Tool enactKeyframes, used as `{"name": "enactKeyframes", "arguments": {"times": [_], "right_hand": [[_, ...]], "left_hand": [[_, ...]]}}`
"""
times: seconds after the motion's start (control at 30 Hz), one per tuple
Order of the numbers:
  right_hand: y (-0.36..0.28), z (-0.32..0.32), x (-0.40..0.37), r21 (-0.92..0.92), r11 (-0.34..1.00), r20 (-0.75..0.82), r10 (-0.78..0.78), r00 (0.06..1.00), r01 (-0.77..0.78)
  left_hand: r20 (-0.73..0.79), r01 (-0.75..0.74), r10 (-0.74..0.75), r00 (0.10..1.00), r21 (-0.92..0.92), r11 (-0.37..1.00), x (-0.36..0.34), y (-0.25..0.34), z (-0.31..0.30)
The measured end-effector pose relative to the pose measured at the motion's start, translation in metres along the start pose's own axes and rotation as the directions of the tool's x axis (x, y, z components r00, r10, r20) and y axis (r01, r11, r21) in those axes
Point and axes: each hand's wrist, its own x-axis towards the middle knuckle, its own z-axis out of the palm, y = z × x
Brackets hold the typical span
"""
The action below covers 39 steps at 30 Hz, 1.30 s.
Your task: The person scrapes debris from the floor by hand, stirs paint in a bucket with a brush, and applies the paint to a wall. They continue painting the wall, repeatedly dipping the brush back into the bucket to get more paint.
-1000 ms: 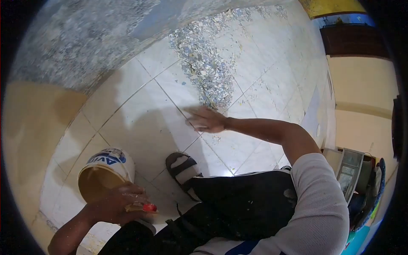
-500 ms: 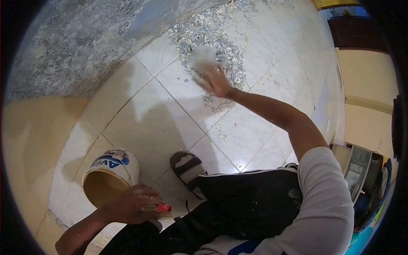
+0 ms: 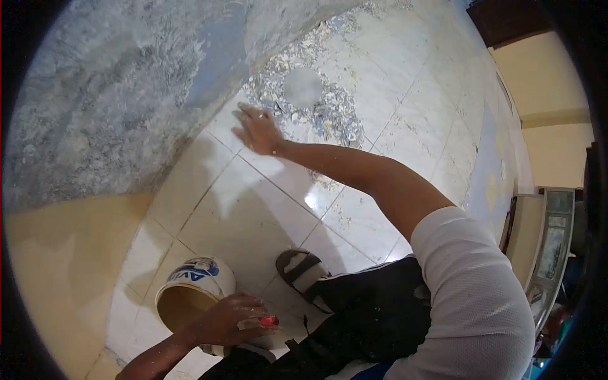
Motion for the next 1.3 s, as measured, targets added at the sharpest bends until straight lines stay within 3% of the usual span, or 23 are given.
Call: {"name": "enactKeyframes", "arguments": {"times": [0.07,0.13,0.2,0.3,0.4,0.53,0.57,0.6,0.63,0.67,0.73,0.83,0.97,1.07,1.13,1.23,1.3], "right_hand": [[0.033,0.013,0.020,-0.115,0.993,-0.127,-0.041,0.991,0.026],[0.050,0.006,0.030,0.043,0.997,-0.057,0.071,0.996,-0.069],[0.064,-0.001,0.035,0.022,0.994,-0.099,0.112,0.989,-0.111],[0.091,-0.005,0.050,-0.034,0.941,-0.107,0.332,0.937,-0.337],[0.136,-0.009,0.062,0.154,0.920,-0.083,0.376,0.923,-0.360],[0.095,-0.022,0.034,-0.186,0.933,-0.239,0.262,0.935,-0.309],[0.087,-0.023,0.031,-0.042,0.988,-0.162,0.140,0.977,-0.148],[0.073,-0.015,0.018,0.056,0.994,-0.278,-0.071,0.958,0.090],[0.063,-0.011,0.018,-0.042,0.988,-0.011,-0.150,0.989,0.149],[0.057,-0.012,0.012,0.082,0.944,0.038,-0.322,0.946,0.318],[0.049,-0.008,0.016,0.060,0.920,0.077,-0.392,0.917,0.388],[0.057,-0.011,0.032,0.016,0.963,0.098,-0.271,0.958,0.271],[0.078,-0.031,0.046,-0.036,0.974,0.211,-0.213,0.954,0.226],[0.116,-0.031,0.051,-0.219,0.976,0.037,0.008,0.999,0.000],[0.133,-0.041,0.058,-0.183,0.963,-0.104,0.179,0.978,-0.195],[0.138,-0.050,0.068,0.031,0.928,-0.270,0.365,0.891,-0.371],[0.126,-0.055,0.065,0.049,0.916,-0.259,0.397,0.881,-0.399]], "left_hand": [[0.022,0.002,-0.002,1.000,0.008,1.000,-0.001,0.010,-0.006],[0.004,0.029,-0.029,1.000,0.013,0.999,-0.004,0.007,0.000],[-0.008,0.038,-0.038,0.999,0.021,0.999,-0.005,0.003,0.003],[-0.001,0.029,-0.029,1.000,0.022,0.999,-0.003,0.003,0.005],[0.006,0.049,-0.050,0.999,0.022,0.999,0.000,0.012,-0.001],[-0.018,0.015,-0.014,1.000,0.033,0.999,0.001,0.010,0.000],[-0.023,-0.015,0.015,1.000,0.028,1.000,0.003,0.005,0.002],[-0.017,-0.023,0.024,1.000,0.020,1.000,0.007,0.005,0.002],[-0.009,-0.030,0.030,1.000,0.013,0.999,0.010,0.005,0.003],[0.000,-0.033,0.033,0.999,0.008,0.999,0.013,0.006,0.003],[0.046,-0.042,0.043,0.998,-0.027,0.999,0.020,0.009,-0.002],[0.022,-0.071,0.072,0.997,-0.027,0.997,0.017,0.003,-0.003],[-0.117,-0.121,0.122,0.986,0.018,0.992,0.010,0.012,-0.007],[-0.031,-0.102,0.101,0.994,-0.038,0.994,0.013,0.009,-0.010],[-0.025,-0.061,0.060,0.998,-0.028,0.998,0.012,0.013,-0.010],[0.005,-0.020,0.020,1.000,0.017,1.000,0.007,0.011,-0.013],[-0.009,-0.019,0.019,1.000,0.034,0.999,0.007,0.008,-0.011]]}}
